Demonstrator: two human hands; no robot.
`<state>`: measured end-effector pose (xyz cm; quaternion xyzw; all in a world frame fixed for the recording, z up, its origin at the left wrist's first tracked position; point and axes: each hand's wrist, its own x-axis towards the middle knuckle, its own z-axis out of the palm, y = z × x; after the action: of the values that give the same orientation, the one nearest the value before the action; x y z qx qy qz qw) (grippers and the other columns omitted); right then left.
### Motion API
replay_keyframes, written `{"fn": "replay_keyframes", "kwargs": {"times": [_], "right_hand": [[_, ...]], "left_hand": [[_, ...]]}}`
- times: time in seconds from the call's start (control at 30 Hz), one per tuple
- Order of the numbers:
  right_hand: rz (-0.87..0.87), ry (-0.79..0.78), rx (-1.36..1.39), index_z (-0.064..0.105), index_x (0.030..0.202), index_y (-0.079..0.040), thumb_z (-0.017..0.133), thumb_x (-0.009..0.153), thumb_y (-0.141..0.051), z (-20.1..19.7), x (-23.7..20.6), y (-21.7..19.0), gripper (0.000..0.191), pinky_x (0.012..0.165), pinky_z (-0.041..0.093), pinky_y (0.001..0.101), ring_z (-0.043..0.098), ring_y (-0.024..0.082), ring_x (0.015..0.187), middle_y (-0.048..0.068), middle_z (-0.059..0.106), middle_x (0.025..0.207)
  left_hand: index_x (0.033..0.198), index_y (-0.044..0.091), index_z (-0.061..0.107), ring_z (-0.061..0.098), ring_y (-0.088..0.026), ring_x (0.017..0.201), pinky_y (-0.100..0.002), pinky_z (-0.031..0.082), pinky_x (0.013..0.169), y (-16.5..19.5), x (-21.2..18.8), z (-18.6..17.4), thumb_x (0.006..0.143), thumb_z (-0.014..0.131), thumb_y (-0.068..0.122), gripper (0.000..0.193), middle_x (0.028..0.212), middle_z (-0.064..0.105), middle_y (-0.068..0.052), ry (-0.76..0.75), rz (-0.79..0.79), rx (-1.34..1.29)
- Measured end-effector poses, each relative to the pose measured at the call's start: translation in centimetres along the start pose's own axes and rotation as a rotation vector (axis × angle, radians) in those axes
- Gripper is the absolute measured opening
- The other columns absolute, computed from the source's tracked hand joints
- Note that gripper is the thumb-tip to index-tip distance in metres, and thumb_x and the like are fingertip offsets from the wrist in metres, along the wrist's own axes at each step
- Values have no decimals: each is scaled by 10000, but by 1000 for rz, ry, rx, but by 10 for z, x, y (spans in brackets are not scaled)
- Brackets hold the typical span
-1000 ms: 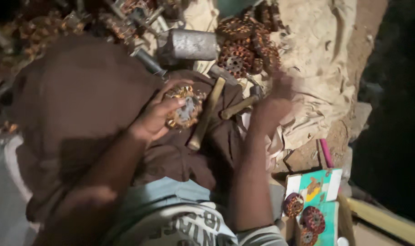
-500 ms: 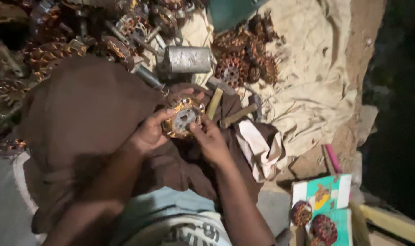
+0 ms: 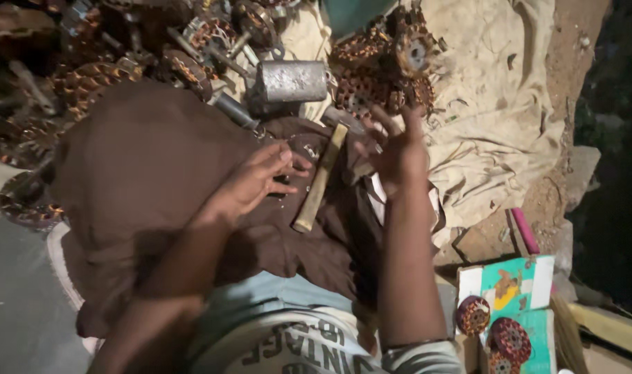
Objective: The person sits on the ground among piles of scrap electric motor stators and hammers copper windings with a mallet to break them apart, using a metal cylinder to press and separate components, working one stator at a time on their lap and setting processed pieces aside.
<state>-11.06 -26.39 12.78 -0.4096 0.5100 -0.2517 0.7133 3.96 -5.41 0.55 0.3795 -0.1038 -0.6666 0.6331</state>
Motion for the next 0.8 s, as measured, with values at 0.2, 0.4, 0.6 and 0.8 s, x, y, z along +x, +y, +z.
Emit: {"fn": "replay_keyframes", "kwargs": {"times": [0.2, 0.4, 0.6, 0.8], "right_hand": [[-391, -378, -975, 691, 1283, -93, 610, 1026, -247, 52, 16, 98, 311, 921, 580, 358, 756, 255, 1058, 126, 774, 1152], [-346, -491, -1613, 660, 1341, -89, 631, 1019, -255, 127, 71, 149, 364, 824, 500, 359, 665, 247, 943, 123, 759, 1135], [-175, -483, -1796, 630, 1399, -86, 651, 1011, -262, 140, 94, 194, 427, 727, 421, 360, 573, 239, 828, 120, 745, 1117], [-160, -525, -1451, 599, 1457, -82, 672, 1004, -270, 122, 91, 163, 496, 630, 342, 362, 482, 232, 713, 116, 730, 1099]], "left_hand": [[1012, 150, 548, 658, -207, 943, -387, 561, 759, 3, 4, -4, 993, 557, 432, 283, 1237, 693, -68, -28, 173, -301], [984, 128, 541, 562, -119, 753, -271, 451, 631, -12, 22, -22, 1103, 559, 464, 357, 996, 694, -81, 135, 452, -306], [932, 117, 567, 636, -147, 783, -295, 497, 635, -18, 26, -20, 1028, 531, 481, 379, 981, 700, -78, 72, 258, -282], [918, 96, 582, 623, -152, 791, -307, 498, 644, -9, 21, -17, 1043, 533, 483, 410, 971, 690, -85, 90, 292, -235]]}}
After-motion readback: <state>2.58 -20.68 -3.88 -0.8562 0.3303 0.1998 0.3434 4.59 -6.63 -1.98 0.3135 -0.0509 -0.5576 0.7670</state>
